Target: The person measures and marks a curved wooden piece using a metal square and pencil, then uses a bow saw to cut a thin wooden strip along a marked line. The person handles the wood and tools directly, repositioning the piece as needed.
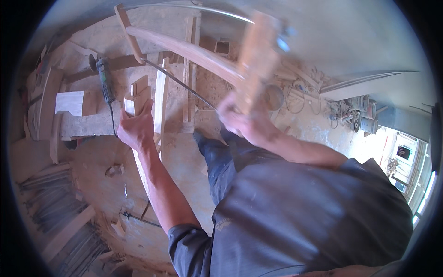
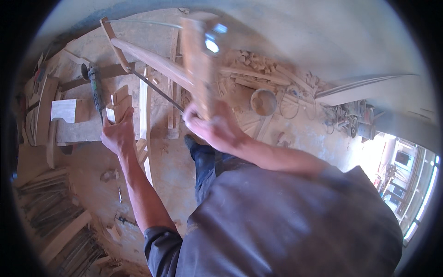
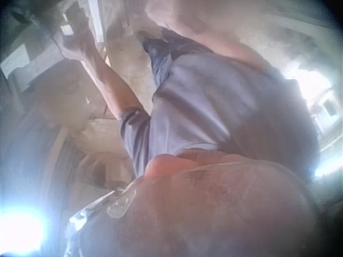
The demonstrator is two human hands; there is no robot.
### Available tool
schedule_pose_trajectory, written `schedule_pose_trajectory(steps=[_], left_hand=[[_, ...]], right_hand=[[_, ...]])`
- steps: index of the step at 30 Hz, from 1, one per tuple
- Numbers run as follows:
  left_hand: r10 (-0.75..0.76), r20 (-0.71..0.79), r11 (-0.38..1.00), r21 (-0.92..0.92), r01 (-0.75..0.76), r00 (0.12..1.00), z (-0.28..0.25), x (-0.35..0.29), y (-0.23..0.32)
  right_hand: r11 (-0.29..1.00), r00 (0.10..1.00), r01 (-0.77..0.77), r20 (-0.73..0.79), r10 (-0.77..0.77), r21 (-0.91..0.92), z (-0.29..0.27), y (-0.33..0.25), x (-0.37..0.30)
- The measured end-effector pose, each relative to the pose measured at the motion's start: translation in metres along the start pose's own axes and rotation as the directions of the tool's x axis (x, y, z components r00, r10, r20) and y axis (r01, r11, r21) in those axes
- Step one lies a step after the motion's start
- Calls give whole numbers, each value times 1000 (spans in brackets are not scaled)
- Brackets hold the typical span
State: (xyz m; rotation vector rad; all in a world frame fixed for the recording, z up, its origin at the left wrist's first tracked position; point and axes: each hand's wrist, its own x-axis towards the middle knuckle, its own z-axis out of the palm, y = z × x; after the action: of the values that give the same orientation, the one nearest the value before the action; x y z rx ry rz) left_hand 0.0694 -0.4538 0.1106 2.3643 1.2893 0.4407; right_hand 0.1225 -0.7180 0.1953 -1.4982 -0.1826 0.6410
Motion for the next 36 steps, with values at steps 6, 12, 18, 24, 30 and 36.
schedule_pose_trajectory(steps=[6, 12, 18, 24, 30, 36], left_hand=[[23, 10, 999, -45, -22, 1000, -2, 5, -11], [51, -15, 998, -21, -52, 999, 1, -1, -2], [-35, 97, 999, -38, 38, 995, -15, 9, -4], [89, -33, 995, -33, -90, 995, 3, 7, -10], [-32, 78, 999, -11, 33, 996, -14, 15, -11], [71, -6, 995, -68, -72, 997, -1, 13, -11]], right_hand=[[997, 997, 49, 54, -46, -59, -9, -4, -14], [992, 999, -18, 40, 24, -129, 6, 9, 29], [997, 1000, 0, 21, 2, -80, -22, -14, -31], [986, 998, -56, -21, 54, -154, 10, 0, 35], [993, 1000, -3, 16, 5, -118, -21, -27, -32], [980, 997, -64, 17, 69, -191, 10, -11, 36]])
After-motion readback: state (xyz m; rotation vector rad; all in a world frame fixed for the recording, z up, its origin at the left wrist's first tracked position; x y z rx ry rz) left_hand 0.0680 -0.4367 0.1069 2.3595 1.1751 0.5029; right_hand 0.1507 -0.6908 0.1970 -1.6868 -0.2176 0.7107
